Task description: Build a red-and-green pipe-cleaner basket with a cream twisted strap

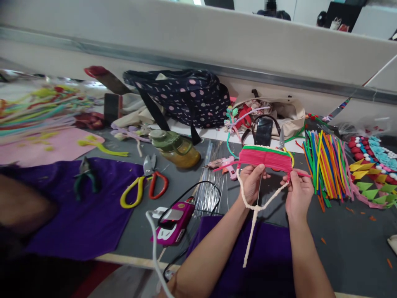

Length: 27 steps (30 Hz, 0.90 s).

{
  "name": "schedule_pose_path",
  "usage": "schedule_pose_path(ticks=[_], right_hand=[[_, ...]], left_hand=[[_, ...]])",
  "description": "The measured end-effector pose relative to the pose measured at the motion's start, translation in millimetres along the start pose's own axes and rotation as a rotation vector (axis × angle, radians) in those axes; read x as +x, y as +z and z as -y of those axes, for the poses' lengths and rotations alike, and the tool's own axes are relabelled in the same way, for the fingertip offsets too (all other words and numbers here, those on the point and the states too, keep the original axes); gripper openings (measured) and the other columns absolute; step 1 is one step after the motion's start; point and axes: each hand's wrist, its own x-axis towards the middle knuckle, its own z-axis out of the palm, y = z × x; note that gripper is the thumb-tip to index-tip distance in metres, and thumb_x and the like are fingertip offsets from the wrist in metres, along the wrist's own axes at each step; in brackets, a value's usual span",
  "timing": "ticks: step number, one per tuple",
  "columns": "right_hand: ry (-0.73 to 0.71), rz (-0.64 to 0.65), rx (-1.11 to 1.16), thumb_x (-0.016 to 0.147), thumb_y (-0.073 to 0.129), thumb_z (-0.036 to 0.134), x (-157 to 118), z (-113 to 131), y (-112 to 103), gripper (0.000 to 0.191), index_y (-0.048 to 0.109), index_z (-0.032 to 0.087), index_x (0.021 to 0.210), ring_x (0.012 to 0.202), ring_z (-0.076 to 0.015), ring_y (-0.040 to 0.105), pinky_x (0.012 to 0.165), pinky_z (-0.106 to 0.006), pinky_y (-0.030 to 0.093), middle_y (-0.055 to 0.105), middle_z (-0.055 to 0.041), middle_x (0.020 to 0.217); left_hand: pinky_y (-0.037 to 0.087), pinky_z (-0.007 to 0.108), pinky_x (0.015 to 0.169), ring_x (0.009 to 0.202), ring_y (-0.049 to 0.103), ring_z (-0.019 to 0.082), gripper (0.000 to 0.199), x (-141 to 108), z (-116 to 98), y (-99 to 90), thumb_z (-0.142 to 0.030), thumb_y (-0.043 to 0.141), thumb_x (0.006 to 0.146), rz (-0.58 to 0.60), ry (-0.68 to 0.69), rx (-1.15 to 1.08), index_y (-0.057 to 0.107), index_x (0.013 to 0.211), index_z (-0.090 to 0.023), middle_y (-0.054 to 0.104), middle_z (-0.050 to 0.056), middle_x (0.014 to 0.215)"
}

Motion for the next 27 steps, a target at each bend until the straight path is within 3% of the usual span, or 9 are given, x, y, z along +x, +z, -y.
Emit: schedule_pose_path(ticks=[8, 27], right_hand=[[-0.021, 0.019, 0.002, 0.067, 0.078, 0.033, -0.3, -0.4, -0.3, 0.029, 0.058, 0.017, 0.081, 0.050, -0.0092, 0.057, 0.048, -0.022, 0.050, 0.059, 0.0048, 0.059], [0.032, 0.034, 0.032, 0.066, 0.079, 0.031, -0.4, -0.1, -0.3, 0.029, 0.058, 0.017, 0.081, 0.049, -0.0090, 0.055, 0.047, -0.022, 0.046, 0.059, 0.0050, 0.058]], left_hand=[[0.051, 0.024, 0.057, 0.046, 0.055, 0.008, 0.028, -4.7, -2.6, 3.5, -0.034, 0.079, 0.062, -0.005, -0.032, -0.077, 0.059, 0.059, -0.014, 0.059, -0.002, 0.051], [0.048, 0.024, 0.053, 0.045, 0.053, 0.009, 0.032, -7.2, -4.2, 2.5, -0.043, 0.076, 0.064, -0.030, 0.073, 0.048, 0.061, 0.057, -0.015, 0.060, 0.000, 0.051]])
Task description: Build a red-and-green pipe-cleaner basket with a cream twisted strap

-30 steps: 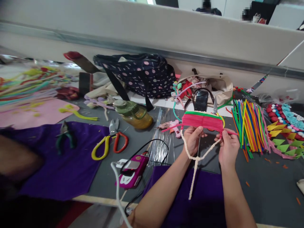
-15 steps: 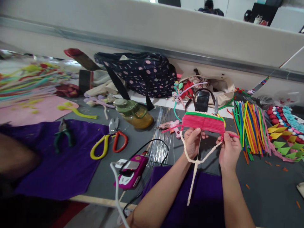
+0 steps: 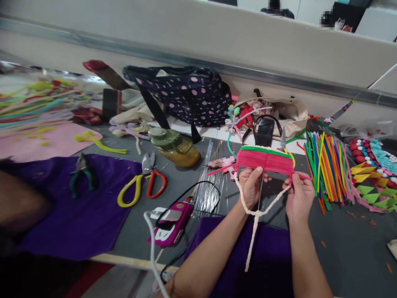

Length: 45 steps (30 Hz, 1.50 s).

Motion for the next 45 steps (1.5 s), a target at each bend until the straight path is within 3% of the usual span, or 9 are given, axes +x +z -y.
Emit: schedule_pose_path(ticks=[9, 23, 31, 38, 45], right_hand=[[-0.010, -0.042, -0.062, 0.065, 0.079, 0.032, 0.2, 0.8, -1.7, 0.029, 0.060, 0.016, 0.081, 0.049, -0.0102, 0.060, 0.045, -0.020, 0.049, 0.061, 0.0042, 0.059], [-0.021, -0.059, -0.083, 0.067, 0.078, 0.034, 4.0, 1.0, -4.5, 0.029, 0.061, 0.015, 0.080, 0.046, -0.0107, 0.059, 0.042, -0.020, 0.048, 0.062, 0.0031, 0.056], [-0.097, -0.036, -0.178, 0.072, 0.073, 0.038, 0.8, -3.9, -4.6, 0.027, 0.061, 0.015, 0.082, 0.044, -0.0111, 0.057, 0.042, -0.020, 0.044, 0.063, 0.0018, 0.055], [-0.181, -0.030, -0.196, 0.074, 0.072, 0.036, -0.5, -6.8, -3.6, 0.025, 0.059, 0.016, 0.081, 0.041, -0.0093, 0.052, 0.040, -0.019, 0.040, 0.059, 0.0031, 0.051], [-0.110, -0.036, -0.139, 0.072, 0.073, 0.035, -1.6, -4.4, 0.3, 0.025, 0.058, 0.017, 0.080, 0.039, -0.0078, 0.048, 0.039, -0.019, 0.038, 0.056, 0.0056, 0.051]], left_hand=[[0.045, 0.023, 0.047, 0.041, 0.049, 0.009, 0.028, 0.0, -5.8, 1.7, -0.035, 0.079, 0.063, 0.038, 0.024, 0.071, 0.061, 0.055, -0.015, 0.051, -0.004, 0.044], [0.047, 0.023, 0.049, 0.043, 0.052, 0.009, 0.029, -1.9, 1.5, 2.3, -0.037, 0.077, 0.065, 0.039, -0.022, 0.037, 0.061, 0.056, -0.014, 0.054, -0.002, 0.047], [0.047, 0.022, 0.049, 0.046, 0.052, 0.009, 0.031, -1.9, -1.1, 3.5, -0.034, 0.078, 0.066, 0.076, 0.097, 0.112, 0.058, 0.054, -0.014, 0.055, -0.002, 0.049], [0.045, 0.020, 0.044, 0.041, 0.050, 0.008, 0.035, -1.5, 1.5, 2.4, -0.042, 0.077, 0.066, 0.022, 0.002, 0.094, 0.059, 0.056, -0.013, 0.055, -0.002, 0.047], [0.051, 0.023, 0.052, 0.049, 0.060, 0.012, 0.030, -1.9, 4.1, 5.0, -0.039, 0.076, 0.067, 0.010, 0.010, 0.064, 0.063, 0.061, -0.013, 0.063, 0.002, 0.056]])
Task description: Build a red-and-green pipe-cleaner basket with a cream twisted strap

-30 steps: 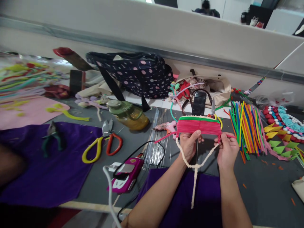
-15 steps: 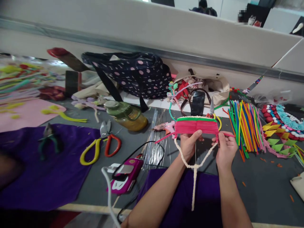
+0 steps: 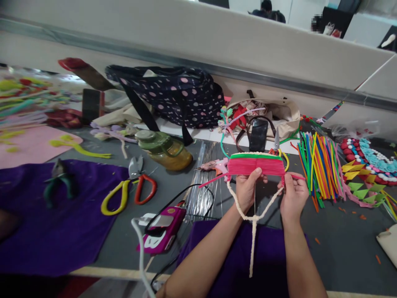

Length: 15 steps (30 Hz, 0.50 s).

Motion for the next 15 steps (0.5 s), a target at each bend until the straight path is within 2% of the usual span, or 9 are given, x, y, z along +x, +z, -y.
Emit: schedule_pose_path(ticks=[4, 8, 12, 15], right_hand=[[0.093, 0.010, 0.094, 0.067, 0.076, 0.033, 2.7, 0.6, 2.9, 0.028, 0.055, 0.018, 0.078, 0.041, -0.0061, 0.047, 0.041, -0.018, 0.037, 0.053, 0.0074, 0.053], [0.179, 0.019, 0.161, 0.062, 0.080, 0.031, 6.9, -2.5, 4.2, 0.037, 0.049, 0.020, 0.081, 0.042, -0.0057, 0.047, 0.042, -0.017, 0.037, 0.052, 0.0095, 0.054], [0.143, -0.032, 0.115, 0.062, 0.080, 0.032, 9.9, -9.8, 5.2, 0.045, 0.040, 0.024, 0.081, 0.038, -0.0069, 0.045, 0.039, -0.017, 0.035, 0.051, 0.0116, 0.051], [0.066, -0.023, 0.005, 0.068, 0.076, 0.036, 10.6, -15.4, 5.4, 0.040, 0.042, 0.024, 0.083, 0.036, -0.0074, 0.044, 0.036, -0.016, 0.030, 0.052, 0.0107, 0.048]], left_hand=[[0.056, 0.029, 0.062, 0.060, 0.067, 0.016, 0.026, -1.6, 1.6, 3.6, -0.036, 0.076, 0.068, -0.008, 0.023, -0.054, 0.063, 0.064, -0.014, 0.066, 0.002, 0.062], [0.057, 0.030, 0.064, 0.062, 0.067, 0.016, 0.024, -4.0, 3.2, 7.0, -0.036, 0.076, 0.068, -0.028, 0.055, -0.074, 0.066, 0.071, -0.014, 0.069, 0.003, 0.068], [0.057, 0.031, 0.065, 0.064, 0.068, 0.018, 0.026, -5.6, 5.8, 9.8, -0.037, 0.076, 0.067, -0.075, 0.070, -0.067, 0.068, 0.077, -0.014, 0.071, 0.004, 0.072], [0.058, 0.032, 0.064, 0.063, 0.069, 0.019, 0.028, -5.1, 8.4, 10.1, -0.038, 0.077, 0.066, -0.108, 0.048, -0.063, 0.068, 0.078, -0.014, 0.071, 0.005, 0.070]])
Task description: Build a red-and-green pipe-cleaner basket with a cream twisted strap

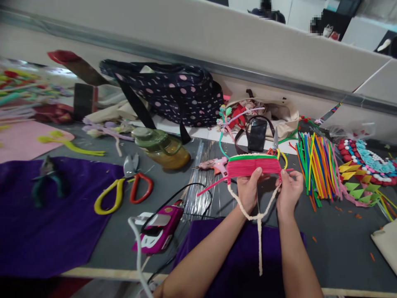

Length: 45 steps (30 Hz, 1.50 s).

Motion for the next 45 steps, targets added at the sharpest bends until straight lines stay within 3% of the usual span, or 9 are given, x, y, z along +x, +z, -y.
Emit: schedule_pose_path(ticks=[7, 12, 19, 24, 30, 35, 38, 41, 45], right_hand=[[-0.174, 0.044, -0.316, 0.076, 0.067, 0.043, -1.5, -0.5, -2.7, 0.029, 0.063, 0.015, 0.085, 0.041, -0.0083, 0.047, 0.040, -0.020, 0.036, 0.057, 0.0033, 0.054], [-0.271, 0.148, -0.431, 0.071, 0.072, 0.039, -0.1, -2.5, -6.9, 0.036, 0.066, 0.015, 0.098, 0.067, -0.0133, 0.060, 0.060, -0.024, 0.049, 0.067, -0.0040, 0.080], [-0.322, 0.156, -0.603, 0.073, 0.068, 0.035, 2.5, -0.5, -13.2, 0.030, 0.070, 0.016, 0.096, 0.063, -0.0127, 0.056, 0.062, -0.026, 0.048, 0.067, -0.0042, 0.078], [-0.211, 0.157, -0.541, 0.069, 0.071, 0.036, 0.8, 13.4, -11.8, 0.029, 0.071, 0.015, 0.088, 0.057, -0.0111, 0.053, 0.054, -0.024, 0.045, 0.066, -0.0026, 0.072], [0.183, 0.261, -0.201, 0.061, 0.079, 0.032, 4.6, 23.2, -16.5, 0.027, 0.068, 0.016, 0.080, 0.045, -0.0072, 0.045, 0.036, -0.018, 0.030, 0.059, 0.0023, 0.059], [0.383, 0.350, -0.087, 0.061, 0.079, 0.029, 9.6, 26.6, -21.5, 0.023, 0.066, 0.016, 0.074, 0.045, -0.0070, 0.046, 0.036, -0.017, 0.030, 0.058, 0.0024, 0.057], [0.472, 0.382, -0.044, 0.060, 0.080, 0.027, 11.6, 26.0, -24.2, 0.021, 0.065, 0.016, 0.071, 0.048, -0.0078, 0.050, 0.040, -0.017, 0.037, 0.058, 0.0030, 0.059], [0.453, 0.405, -0.042, 0.062, 0.078, 0.029, 10.6, 23.3, -24.6, 0.021, 0.066, 0.017, 0.073, 0.051, -0.0089, 0.052, 0.047, -0.020, 0.042, 0.060, 0.0030, 0.062], [0.227, 0.406, -0.135, 0.064, 0.077, 0.031, 5.6, 18.1, -21.8, 0.025, 0.066, 0.018, 0.082, 0.063, -0.0116, 0.057, 0.061, -0.024, 0.047, 0.065, 0.0007, 0.073]], left_hand=[[0.057, 0.033, 0.064, 0.063, 0.070, 0.021, 0.030, 3.5, 0.8, -1.6, -0.041, 0.074, 0.069, -0.001, -0.024, -0.010, 0.069, 0.077, -0.012, 0.072, 0.008, 0.071], [0.058, 0.033, 0.066, 0.065, 0.070, 0.021, 0.029, 6.0, -1.3, -2.8, -0.039, 0.074, 0.070, 0.006, 0.003, -0.039, 0.069, 0.079, -0.012, 0.073, 0.009, 0.075], [0.058, 0.033, 0.066, 0.064, 0.069, 0.019, 0.027, 6.9, -5.6, -4.6, -0.038, 0.075, 0.068, 0.009, 0.055, -0.003, 0.068, 0.076, -0.013, 0.072, 0.006, 0.073], [0.058, 0.034, 0.067, 0.064, 0.069, 0.019, 0.026, 7.4, -7.9, -6.3, -0.038, 0.074, 0.070, 0.050, 0.070, 0.051, 0.068, 0.076, -0.013, 0.071, 0.006, 0.071], [0.058, 0.035, 0.067, 0.064, 0.068, 0.019, 0.027, 8.1, -7.6, -8.5, -0.037, 0.076, 0.068, 0.071, 0.040, 0.030, 0.067, 0.077, -0.013, 0.070, 0.005, 0.070], [0.058, 0.033, 0.062, 0.060, 0.068, 0.019, 0.026, 9.4, -10.1, -8.2, -0.037, 0.076, 0.068, 0.087, 0.031, 0.018, 0.066, 0.074, -0.014, 0.070, 0.004, 0.067], [0.058, 0.033, 0.063, 0.057, 0.067, 0.018, 0.025, 9.6, -12.1, -7.1, -0.038, 0.076, 0.068, 0.089, 0.027, 0.017, 0.066, 0.071, -0.014, 0.069, 0.003, 0.064], [0.059, 0.033, 0.063, 0.056, 0.067, 0.018, 0.024, 8.8, -13.3, -5.6, -0.037, 0.076, 0.068, 0.098, 0.014, -0.001, 0.067, 0.069, -0.015, 0.069, 0.003, 0.063], [0.059, 0.034, 0.064, 0.058, 0.068, 0.019, 0.027, 8.6, -14.1, -4.6, -0.039, 0.076, 0.067, 0.074, -0.012, -0.008, 0.067, 0.067, -0.014, 0.071, 0.006, 0.065]])
